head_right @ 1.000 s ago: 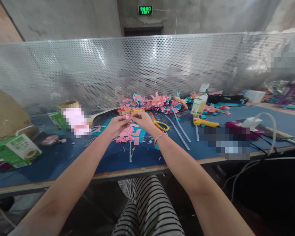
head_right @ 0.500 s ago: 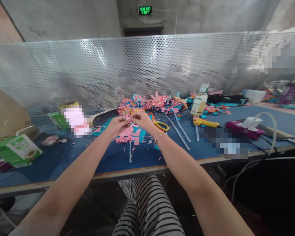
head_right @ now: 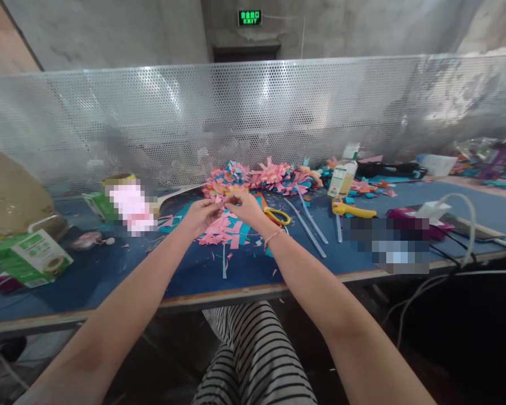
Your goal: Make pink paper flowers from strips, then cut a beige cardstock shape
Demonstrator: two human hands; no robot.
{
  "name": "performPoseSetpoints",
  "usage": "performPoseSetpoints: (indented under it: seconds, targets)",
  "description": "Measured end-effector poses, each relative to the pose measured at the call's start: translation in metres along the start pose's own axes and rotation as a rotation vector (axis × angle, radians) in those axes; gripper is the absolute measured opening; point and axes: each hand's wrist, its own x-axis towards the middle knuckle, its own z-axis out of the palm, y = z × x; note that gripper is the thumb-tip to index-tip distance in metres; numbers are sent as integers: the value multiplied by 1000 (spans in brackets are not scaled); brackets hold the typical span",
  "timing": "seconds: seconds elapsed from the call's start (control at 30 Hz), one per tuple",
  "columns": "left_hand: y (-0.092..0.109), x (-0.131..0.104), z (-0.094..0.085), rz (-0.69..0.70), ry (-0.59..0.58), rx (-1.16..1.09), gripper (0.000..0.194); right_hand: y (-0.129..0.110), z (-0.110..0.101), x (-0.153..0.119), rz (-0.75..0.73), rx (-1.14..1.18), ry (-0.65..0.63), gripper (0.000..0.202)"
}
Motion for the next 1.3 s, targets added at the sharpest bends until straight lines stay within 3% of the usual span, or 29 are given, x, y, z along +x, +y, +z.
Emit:
performPoseSetpoints:
  seconds: [0.2,0.63,1.03,1.3]
  targets:
    - [-1,1,-1,19,32,14,18,0,1,0,129,142,-24,18]
    - [-9,7,-8,199,25,196,31,-5,2,-3,347,420,33,27]
    - [-8,5,-9,313,-8,438,31,-6,1,-3,421,462,8,24]
    - [-6,4,-7,335,0,472,26,-6,2,-1,398,485,-1,25]
